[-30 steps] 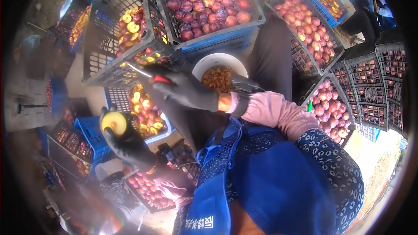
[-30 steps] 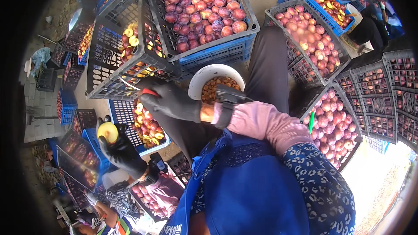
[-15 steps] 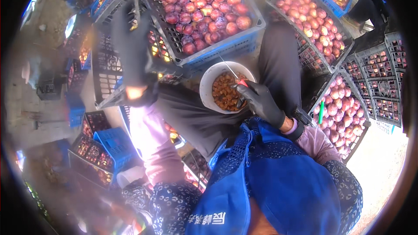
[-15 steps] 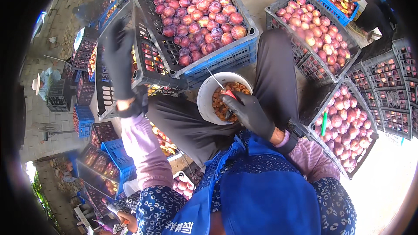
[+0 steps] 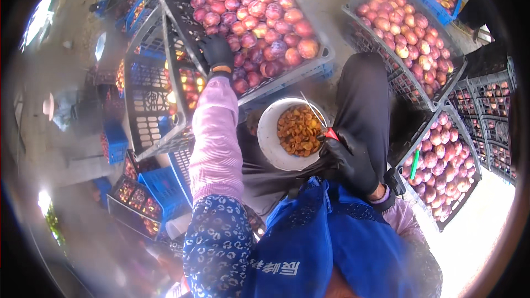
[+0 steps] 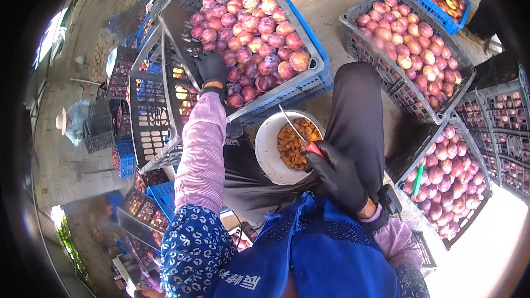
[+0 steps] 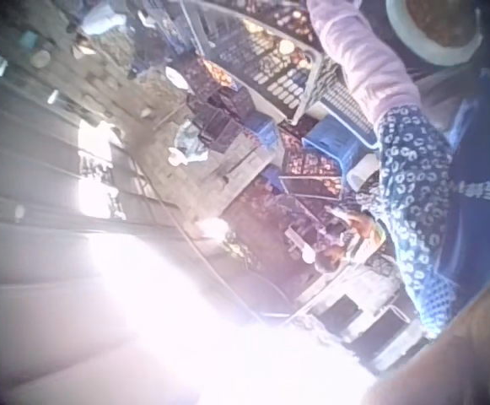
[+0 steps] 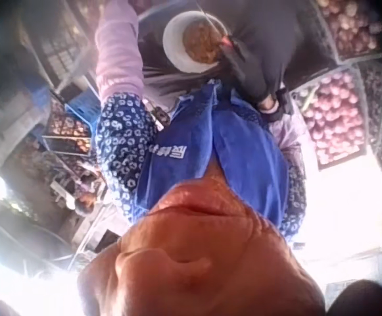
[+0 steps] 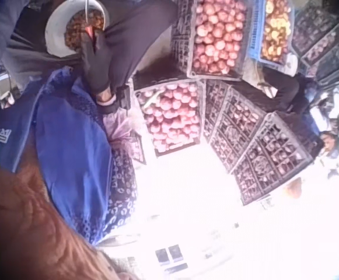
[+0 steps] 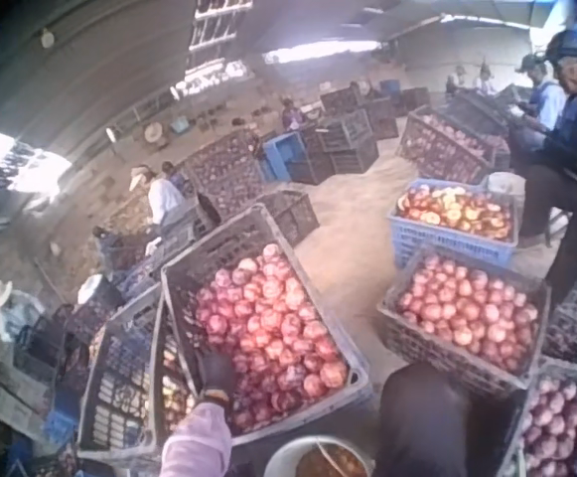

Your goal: Pitting small red fruits using a hand tool and collecting pits in a bucket.

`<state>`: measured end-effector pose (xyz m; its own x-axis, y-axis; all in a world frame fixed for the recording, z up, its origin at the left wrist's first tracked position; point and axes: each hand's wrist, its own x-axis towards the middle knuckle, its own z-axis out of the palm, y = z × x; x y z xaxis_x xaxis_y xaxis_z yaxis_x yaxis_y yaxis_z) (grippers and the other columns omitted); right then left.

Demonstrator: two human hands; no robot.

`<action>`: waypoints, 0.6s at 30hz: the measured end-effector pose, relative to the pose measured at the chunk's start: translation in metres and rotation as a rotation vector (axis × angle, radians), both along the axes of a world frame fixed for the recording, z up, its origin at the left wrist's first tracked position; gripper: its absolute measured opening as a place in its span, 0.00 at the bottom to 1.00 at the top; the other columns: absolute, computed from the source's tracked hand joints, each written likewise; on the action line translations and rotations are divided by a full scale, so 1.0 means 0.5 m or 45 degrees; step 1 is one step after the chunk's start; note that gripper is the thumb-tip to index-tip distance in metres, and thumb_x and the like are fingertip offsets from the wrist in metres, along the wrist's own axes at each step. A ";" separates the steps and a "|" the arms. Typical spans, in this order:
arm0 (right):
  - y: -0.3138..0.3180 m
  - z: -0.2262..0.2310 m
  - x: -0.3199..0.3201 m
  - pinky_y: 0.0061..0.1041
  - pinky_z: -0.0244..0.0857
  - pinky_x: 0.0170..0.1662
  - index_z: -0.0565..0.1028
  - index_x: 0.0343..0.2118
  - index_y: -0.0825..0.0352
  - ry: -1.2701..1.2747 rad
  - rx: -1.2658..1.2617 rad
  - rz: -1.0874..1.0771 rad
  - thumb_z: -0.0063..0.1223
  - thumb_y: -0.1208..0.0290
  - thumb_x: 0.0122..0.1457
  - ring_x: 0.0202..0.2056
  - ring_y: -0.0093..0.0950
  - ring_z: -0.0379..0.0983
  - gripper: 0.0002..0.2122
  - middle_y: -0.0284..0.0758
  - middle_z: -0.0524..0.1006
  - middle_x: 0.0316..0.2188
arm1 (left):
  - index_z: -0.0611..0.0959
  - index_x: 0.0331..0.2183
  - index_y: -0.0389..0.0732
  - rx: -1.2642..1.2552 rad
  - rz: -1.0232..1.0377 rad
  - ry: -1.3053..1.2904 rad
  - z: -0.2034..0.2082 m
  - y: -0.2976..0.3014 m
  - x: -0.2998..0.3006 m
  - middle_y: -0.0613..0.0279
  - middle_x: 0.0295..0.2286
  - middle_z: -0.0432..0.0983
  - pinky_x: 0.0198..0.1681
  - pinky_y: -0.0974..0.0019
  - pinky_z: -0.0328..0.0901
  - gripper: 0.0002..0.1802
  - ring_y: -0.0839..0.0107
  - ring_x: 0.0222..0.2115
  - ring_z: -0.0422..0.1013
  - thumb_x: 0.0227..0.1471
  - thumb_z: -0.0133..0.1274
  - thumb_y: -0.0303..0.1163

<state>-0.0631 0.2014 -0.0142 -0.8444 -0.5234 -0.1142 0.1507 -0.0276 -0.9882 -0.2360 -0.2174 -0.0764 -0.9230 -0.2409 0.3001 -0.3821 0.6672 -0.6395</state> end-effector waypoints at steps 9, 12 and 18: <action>0.003 0.021 -0.025 0.15 0.57 0.25 0.74 0.45 0.68 -0.483 -0.205 -0.007 0.44 0.61 0.66 0.23 0.13 0.63 0.15 0.25 0.69 0.23 | 0.73 0.42 0.29 1.922 -0.595 0.536 0.158 0.144 0.084 0.45 0.45 0.70 0.44 0.64 0.66 0.27 0.59 0.43 0.70 0.38 0.61 0.29; -0.007 0.007 -0.023 0.13 0.52 0.23 0.74 0.45 0.68 -0.534 -0.225 0.080 0.45 0.59 0.65 0.22 0.11 0.61 0.16 0.25 0.69 0.24 | 0.73 0.44 0.30 2.718 -0.804 0.558 0.231 0.276 0.189 0.49 0.47 0.69 0.42 0.71 0.66 0.26 0.69 0.41 0.70 0.37 0.54 0.19; -0.075 0.020 -0.001 0.19 0.59 0.29 0.74 0.42 0.72 -0.033 -0.245 0.032 0.44 0.59 0.65 0.26 0.16 0.65 0.17 0.29 0.72 0.25 | 0.74 0.48 0.33 3.106 -0.914 0.865 0.211 0.351 0.326 0.49 0.53 0.67 0.54 0.63 0.60 0.25 0.62 0.51 0.66 0.44 0.47 0.19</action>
<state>-0.0635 0.1637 -0.0043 -0.8288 -0.5587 -0.0318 0.1792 -0.2112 -0.9609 -0.0729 -0.0420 0.0294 -0.9236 -0.2856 0.2559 0.3289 -0.2465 0.9116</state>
